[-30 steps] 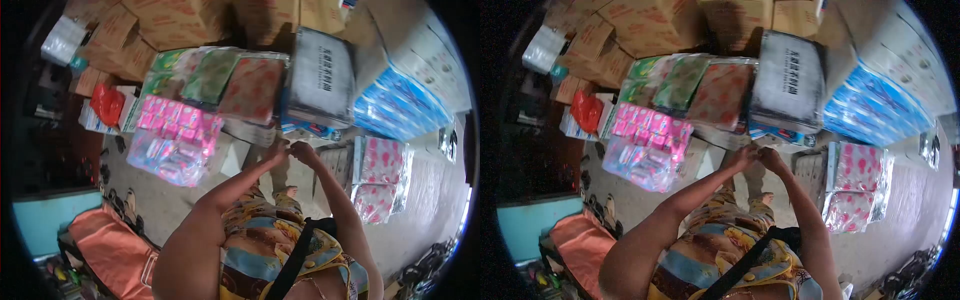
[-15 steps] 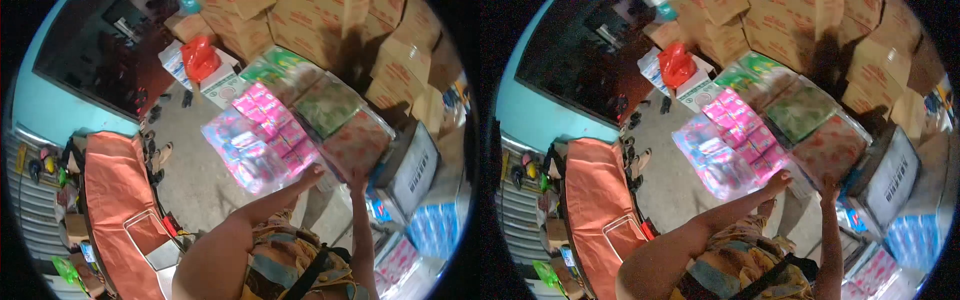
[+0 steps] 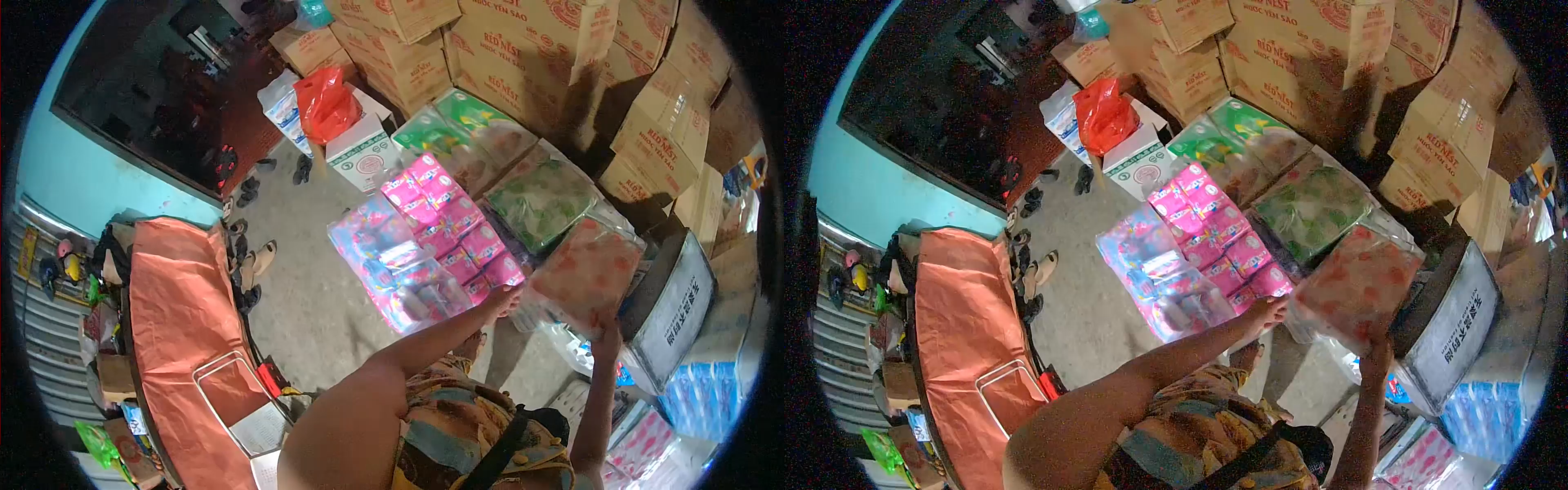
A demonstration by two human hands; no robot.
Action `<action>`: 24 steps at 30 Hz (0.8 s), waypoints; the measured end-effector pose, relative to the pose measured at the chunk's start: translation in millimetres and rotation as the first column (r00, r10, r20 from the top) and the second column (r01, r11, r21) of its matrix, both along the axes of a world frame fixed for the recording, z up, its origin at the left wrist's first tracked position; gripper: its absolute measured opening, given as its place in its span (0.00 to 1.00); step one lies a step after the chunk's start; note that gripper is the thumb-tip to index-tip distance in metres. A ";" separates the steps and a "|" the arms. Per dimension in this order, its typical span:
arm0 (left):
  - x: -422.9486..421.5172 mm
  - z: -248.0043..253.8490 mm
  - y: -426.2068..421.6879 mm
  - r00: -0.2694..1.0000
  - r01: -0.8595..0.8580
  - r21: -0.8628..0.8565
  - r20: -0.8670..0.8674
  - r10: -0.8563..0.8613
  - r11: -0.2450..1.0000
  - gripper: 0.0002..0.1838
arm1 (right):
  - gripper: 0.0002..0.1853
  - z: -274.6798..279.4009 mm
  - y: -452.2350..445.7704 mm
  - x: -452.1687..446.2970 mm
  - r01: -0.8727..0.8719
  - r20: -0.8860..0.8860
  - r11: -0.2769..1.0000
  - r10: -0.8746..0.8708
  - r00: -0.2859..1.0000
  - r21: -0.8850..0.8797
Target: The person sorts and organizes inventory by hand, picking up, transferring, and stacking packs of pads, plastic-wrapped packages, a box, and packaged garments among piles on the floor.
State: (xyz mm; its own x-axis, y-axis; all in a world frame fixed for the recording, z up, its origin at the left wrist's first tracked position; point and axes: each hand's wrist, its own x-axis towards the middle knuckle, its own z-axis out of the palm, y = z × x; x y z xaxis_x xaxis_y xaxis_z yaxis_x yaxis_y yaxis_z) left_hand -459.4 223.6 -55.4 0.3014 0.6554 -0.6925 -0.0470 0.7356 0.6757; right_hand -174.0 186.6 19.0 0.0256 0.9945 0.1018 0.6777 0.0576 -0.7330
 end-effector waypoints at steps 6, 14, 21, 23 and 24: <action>11.0 11.4 13.4 0.988 -0.092 -0.150 0.110 0.109 0.984 0.39 | 0.11 26.9 -7.4 -31.6 -0.010 -0.935 0.964 -0.254 0.250 -0.264; 38.3 5.4 19.1 0.707 0.079 0.018 0.704 -0.069 0.997 0.36 | 0.11 90.0 -34.8 -37.3 -0.010 -0.867 0.960 -0.249 0.432 -0.280; 40.2 51.2 -1.1 0.901 0.206 0.156 0.355 -0.249 0.966 0.29 | 0.20 117.4 -60.1 -27.8 -0.097 -0.800 0.947 -0.201 0.565 -0.306; 37.4 44.6 2.0 0.752 0.201 0.103 0.622 -0.220 0.974 0.28 | 0.18 144.5 -66.2 -31.9 -0.083 -0.713 0.948 -0.171 0.680 -0.306; 36.9 39.5 2.3 0.540 0.205 0.041 0.829 -0.147 0.978 0.28 | 0.16 152.3 -70.9 -30.4 -0.078 -0.611 0.947 -0.136 0.780 -0.311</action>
State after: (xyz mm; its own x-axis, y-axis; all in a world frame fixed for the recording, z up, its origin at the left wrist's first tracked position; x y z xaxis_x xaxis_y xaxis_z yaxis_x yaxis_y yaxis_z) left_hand -422.5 226.0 -15.9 0.8625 0.4940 -0.1102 -0.4263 0.8263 0.3680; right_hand -204.4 115.7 171.3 0.0052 0.9681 -0.2504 0.0689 -0.2502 -0.9657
